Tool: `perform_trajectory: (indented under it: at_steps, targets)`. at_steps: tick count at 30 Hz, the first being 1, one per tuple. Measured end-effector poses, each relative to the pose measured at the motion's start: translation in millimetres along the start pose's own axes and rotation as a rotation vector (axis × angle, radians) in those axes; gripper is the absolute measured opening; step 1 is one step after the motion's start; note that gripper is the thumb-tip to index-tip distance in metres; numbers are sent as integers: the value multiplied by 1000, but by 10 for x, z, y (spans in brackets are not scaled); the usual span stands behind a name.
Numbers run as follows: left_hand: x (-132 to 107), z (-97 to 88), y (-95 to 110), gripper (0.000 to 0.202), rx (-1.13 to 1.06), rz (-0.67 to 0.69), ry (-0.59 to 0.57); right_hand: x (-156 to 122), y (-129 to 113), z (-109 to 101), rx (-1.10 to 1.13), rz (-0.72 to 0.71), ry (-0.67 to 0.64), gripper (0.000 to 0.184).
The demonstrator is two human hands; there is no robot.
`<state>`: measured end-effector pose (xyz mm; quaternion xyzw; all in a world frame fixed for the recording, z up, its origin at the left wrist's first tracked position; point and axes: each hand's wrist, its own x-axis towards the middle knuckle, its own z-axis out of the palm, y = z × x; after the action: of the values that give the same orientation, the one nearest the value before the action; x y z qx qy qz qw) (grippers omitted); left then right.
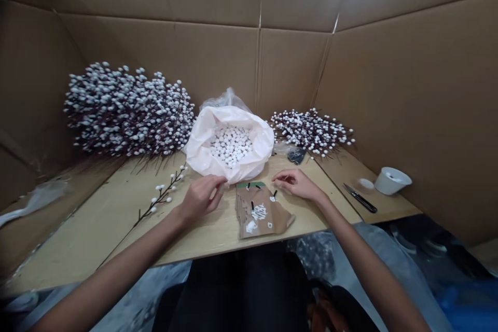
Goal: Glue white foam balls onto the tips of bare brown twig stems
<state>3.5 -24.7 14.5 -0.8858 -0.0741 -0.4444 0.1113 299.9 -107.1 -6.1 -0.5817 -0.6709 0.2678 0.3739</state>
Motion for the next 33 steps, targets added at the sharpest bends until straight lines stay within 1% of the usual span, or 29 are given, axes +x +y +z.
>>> perform_trajectory:
  at_steps: [4, 10, 13, 16, 21, 24, 27, 33]
  targets:
    - [-21, 71, 80, 13, -89, -89, -74, -12, -14, 13, 14, -2, -34, 32]
    - [-87, 144, 148, 19, -246, -141, -303, -24, -55, 36, 37, -29, -79, 30]
    - [-105, 158, 138, 25, -304, -153, -375, -59, -68, 11, 33, -46, -87, 28]
    - [-111, 176, 116, 33, -345, -153, -410, -85, -47, -24, 24, -43, -89, 26]
    - [-109, 207, 90, 36, -375, -137, -458, -85, 50, -65, -50, -80, -191, 22]
    - [-109, 217, 81, 35, -369, -107, -464, -89, 93, -102, -26, -101, -235, 19]
    - [-112, 222, 74, 36, -372, -93, -458, -101, 101, -141, 17, -92, -275, 17]
    - [-120, 246, 65, 38, -410, -119, -470, -95, 108, -145, 35, -80, -294, 15]
